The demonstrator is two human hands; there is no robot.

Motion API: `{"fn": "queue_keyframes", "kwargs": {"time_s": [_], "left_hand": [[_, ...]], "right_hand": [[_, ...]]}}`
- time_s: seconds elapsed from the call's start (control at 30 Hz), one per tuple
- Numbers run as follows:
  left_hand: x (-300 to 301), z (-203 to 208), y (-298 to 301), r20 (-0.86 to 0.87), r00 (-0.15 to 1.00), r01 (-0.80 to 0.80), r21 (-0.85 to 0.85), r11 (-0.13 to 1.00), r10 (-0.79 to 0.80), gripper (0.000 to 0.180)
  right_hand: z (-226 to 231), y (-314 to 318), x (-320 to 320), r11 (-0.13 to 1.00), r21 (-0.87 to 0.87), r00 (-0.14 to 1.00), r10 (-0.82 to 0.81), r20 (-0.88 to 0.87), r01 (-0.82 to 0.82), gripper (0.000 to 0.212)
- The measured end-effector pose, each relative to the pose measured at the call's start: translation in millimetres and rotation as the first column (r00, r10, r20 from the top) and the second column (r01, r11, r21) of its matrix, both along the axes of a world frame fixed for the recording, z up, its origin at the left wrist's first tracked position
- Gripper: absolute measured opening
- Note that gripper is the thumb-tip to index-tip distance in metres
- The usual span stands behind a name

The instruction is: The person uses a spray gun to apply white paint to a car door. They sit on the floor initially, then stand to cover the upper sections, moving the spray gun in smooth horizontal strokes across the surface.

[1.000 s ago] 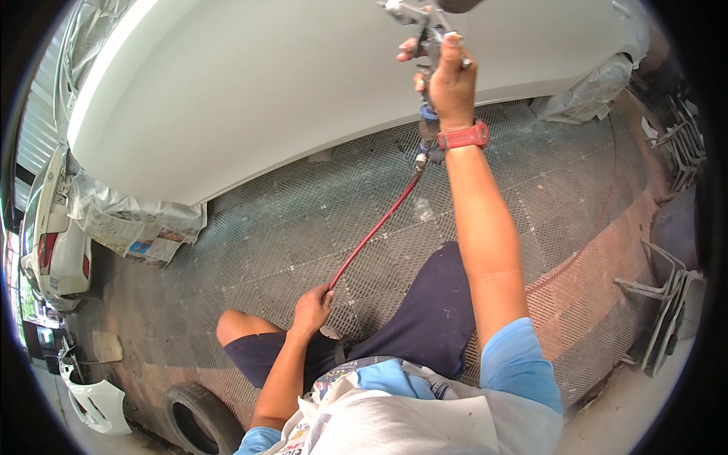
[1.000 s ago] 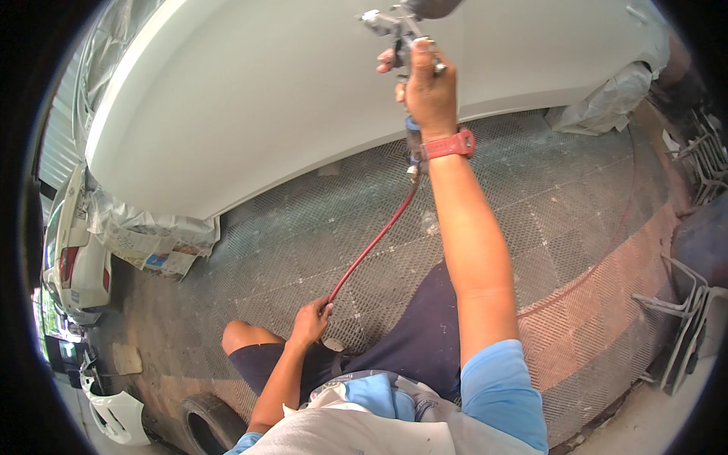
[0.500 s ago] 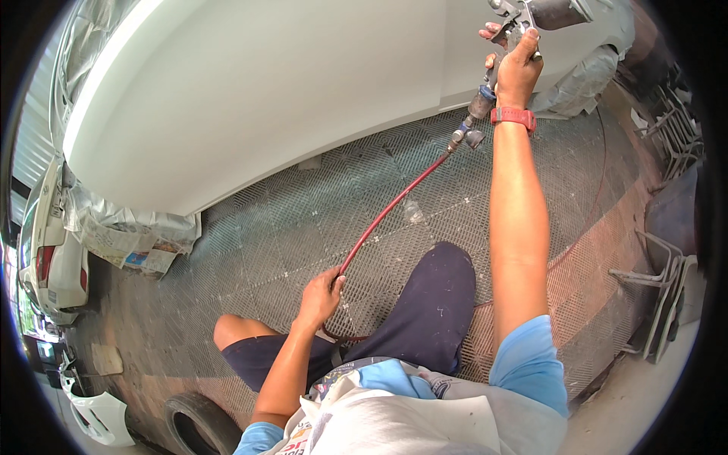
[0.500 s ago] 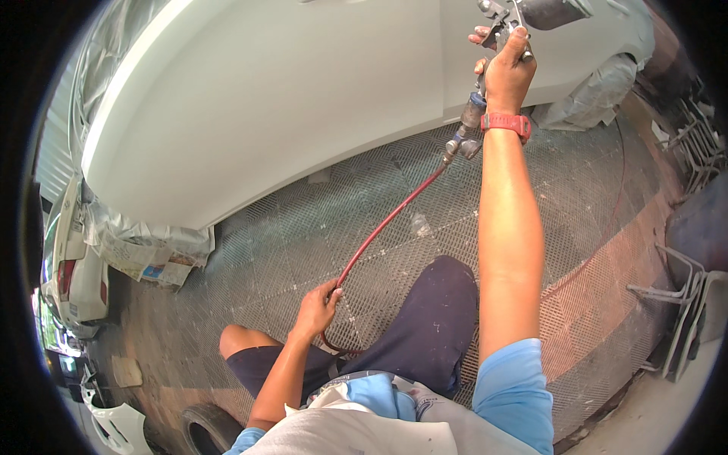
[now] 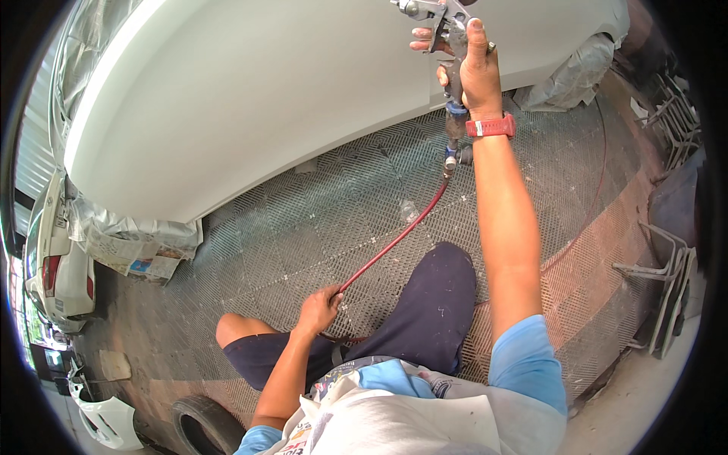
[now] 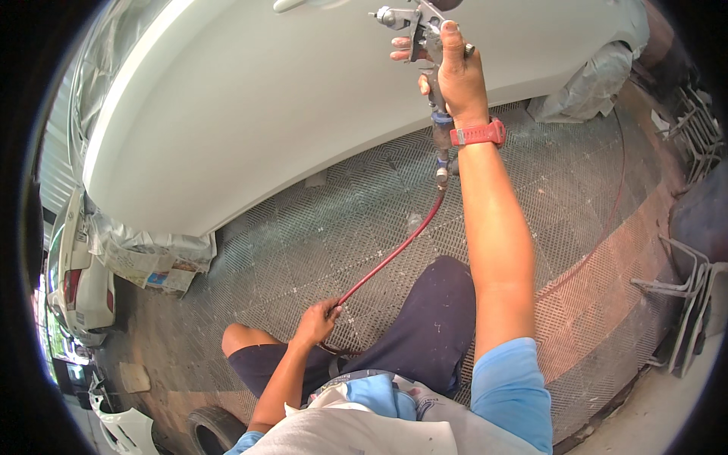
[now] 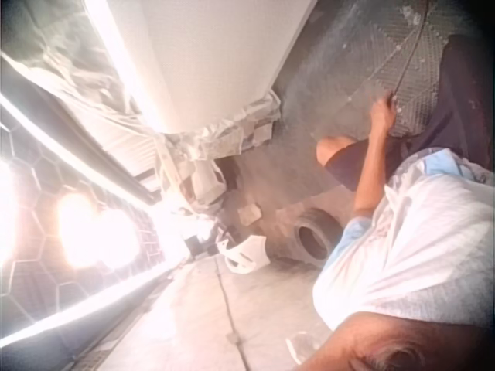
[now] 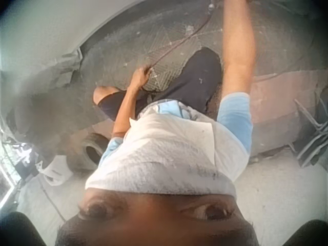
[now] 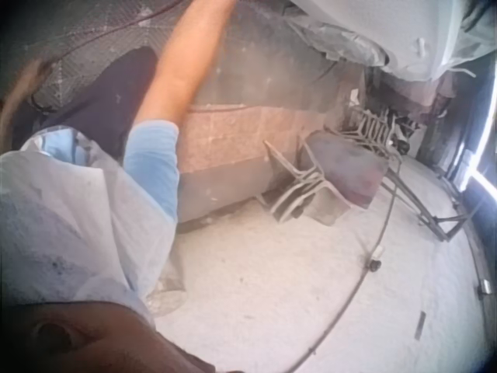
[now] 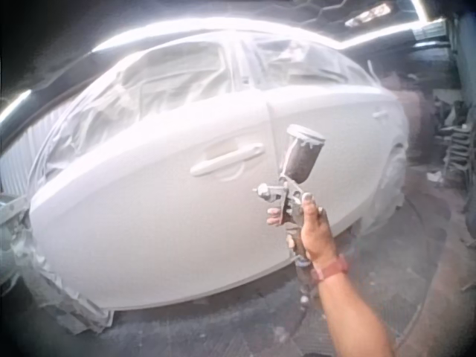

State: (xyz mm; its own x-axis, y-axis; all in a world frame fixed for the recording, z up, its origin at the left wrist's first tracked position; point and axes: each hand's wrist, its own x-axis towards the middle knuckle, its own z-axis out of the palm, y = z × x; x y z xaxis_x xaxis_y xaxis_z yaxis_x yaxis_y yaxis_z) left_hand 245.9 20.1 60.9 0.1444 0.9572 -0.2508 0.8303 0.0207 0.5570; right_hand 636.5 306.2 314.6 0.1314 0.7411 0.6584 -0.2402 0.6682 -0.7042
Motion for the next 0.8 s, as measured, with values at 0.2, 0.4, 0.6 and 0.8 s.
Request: {"fn": "queue_keyframes", "kwargs": {"time_s": [0.2,0.4,0.6,0.8], "left_hand": [[-10,-12,-6,-0.028,0.996,-0.086,-0.026,0.996,0.085,0.033],[-23,-14,-7,-0.084,0.992,-0.104,-0.067,0.992,0.098,0.034],[-17,-14,-12,-0.036,0.999,-0.037,-0.050,0.998,0.036,0.035],[-15,-4,-4,0.018,0.995,-0.102,-0.008,0.995,0.102,0.033]], "right_hand": [[-6,1,-13,0.970,-0.070,0.971,-0.237,-0.044,0.233,0.065],[-3,-14,-33,0.990,-0.096,0.994,-0.104,-0.035,0.100,0.063],[41,-31,-54,0.997,-0.074,0.997,-0.022,0.074,0.027,0.060],[99,-18,-73,0.920,-0.038,0.907,-0.376,0.188,0.389,0.041]]}}
